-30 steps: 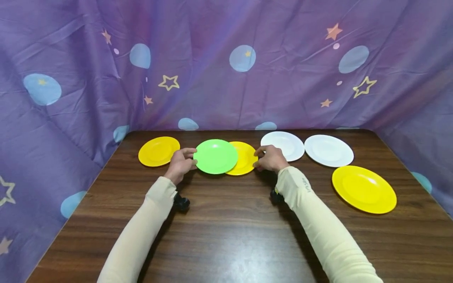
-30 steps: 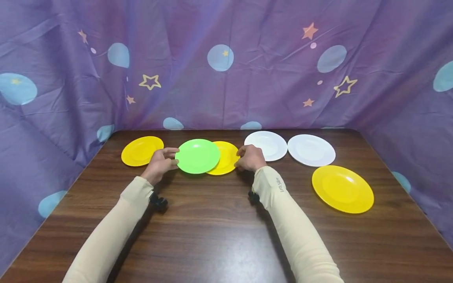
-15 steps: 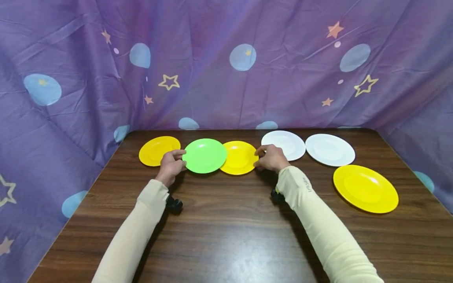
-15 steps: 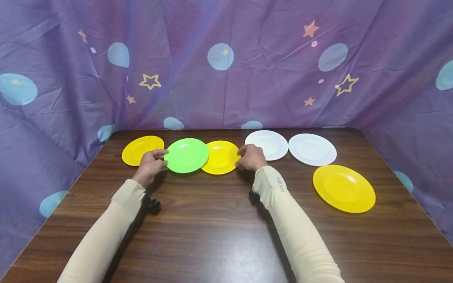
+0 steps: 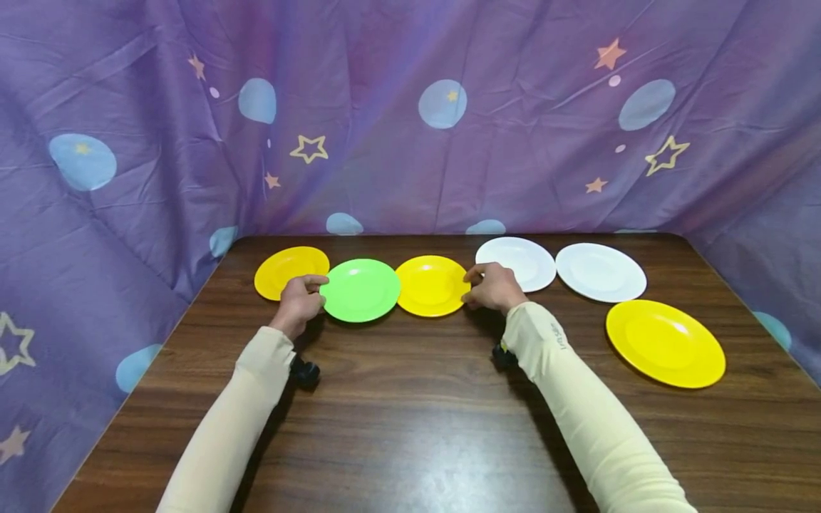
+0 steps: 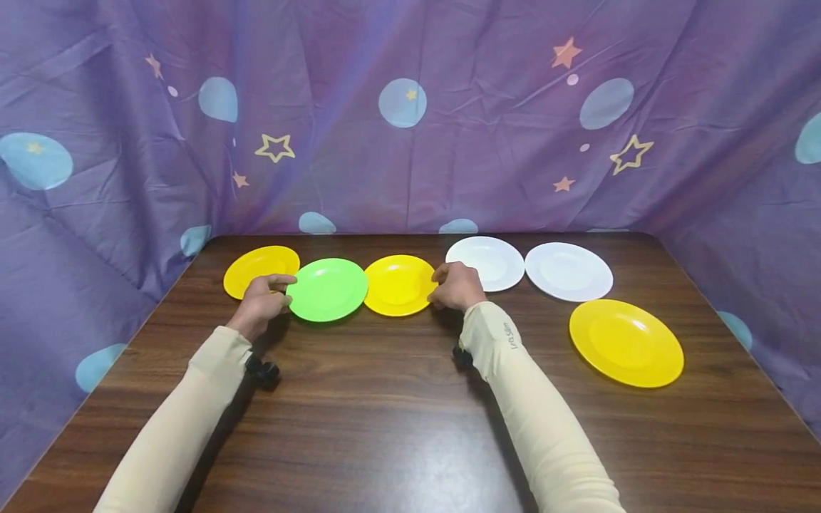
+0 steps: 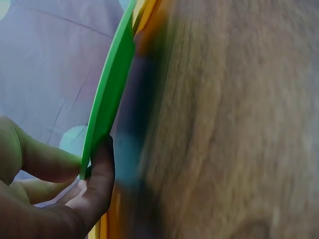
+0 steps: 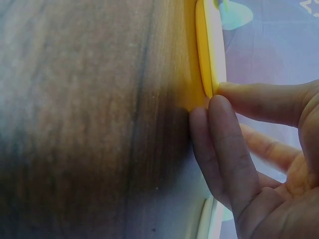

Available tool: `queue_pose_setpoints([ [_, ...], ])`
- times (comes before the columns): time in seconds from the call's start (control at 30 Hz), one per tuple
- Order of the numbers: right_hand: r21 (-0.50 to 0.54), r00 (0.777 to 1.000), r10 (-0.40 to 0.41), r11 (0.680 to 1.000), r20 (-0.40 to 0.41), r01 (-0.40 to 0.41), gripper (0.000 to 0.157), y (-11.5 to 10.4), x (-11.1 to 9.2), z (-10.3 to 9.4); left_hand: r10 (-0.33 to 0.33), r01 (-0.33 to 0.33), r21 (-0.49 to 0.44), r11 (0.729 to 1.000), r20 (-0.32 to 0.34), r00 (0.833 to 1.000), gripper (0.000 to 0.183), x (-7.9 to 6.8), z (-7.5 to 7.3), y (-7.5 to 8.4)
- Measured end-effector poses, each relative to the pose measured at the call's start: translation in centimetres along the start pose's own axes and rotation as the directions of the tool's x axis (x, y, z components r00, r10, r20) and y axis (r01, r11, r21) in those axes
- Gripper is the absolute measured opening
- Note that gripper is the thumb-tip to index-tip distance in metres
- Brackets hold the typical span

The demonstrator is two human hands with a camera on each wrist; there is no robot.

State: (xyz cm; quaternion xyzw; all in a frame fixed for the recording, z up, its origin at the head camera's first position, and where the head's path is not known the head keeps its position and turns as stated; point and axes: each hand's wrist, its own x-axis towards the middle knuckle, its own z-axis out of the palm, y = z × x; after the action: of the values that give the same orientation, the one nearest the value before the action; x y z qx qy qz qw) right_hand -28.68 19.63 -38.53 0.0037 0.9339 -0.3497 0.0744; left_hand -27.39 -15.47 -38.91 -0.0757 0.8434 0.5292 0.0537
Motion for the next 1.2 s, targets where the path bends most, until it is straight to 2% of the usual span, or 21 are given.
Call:
queue_pose_setpoints([
  [0.17,-0.003,1.000,-0.005,1.000,0.000,0.005,0.044,0.0,-0.1,0.0,0.016,-0.016,0.056,0.998,-0.006,1.000,0.056,0.0,-0.3,-0.2],
  [0.47,0.005,1.000,-0.002,1.000,0.006,0.002,0.043,0.0,0.0,0.0,-0.005,-0.001,0.093,0.996,0.065,0.998,0.059,-0.1,-1.4,-0.5],
  [1.0,0.015,1.000,-0.008,1.000,0.004,0.008,0.045,0.1,0.0,-0.1,-0.008,-0.008,0.118,0.993,0.134,0.991,0.046,-0.4,-2.0,-0.7],
  [1.2,0.034,1.000,0.000,0.999,0.008,0.000,0.044,0.2,0.0,-0.1,-0.016,0.002,0.118,0.993,0.117,0.993,0.044,-0.1,-2.0,-0.6],
])
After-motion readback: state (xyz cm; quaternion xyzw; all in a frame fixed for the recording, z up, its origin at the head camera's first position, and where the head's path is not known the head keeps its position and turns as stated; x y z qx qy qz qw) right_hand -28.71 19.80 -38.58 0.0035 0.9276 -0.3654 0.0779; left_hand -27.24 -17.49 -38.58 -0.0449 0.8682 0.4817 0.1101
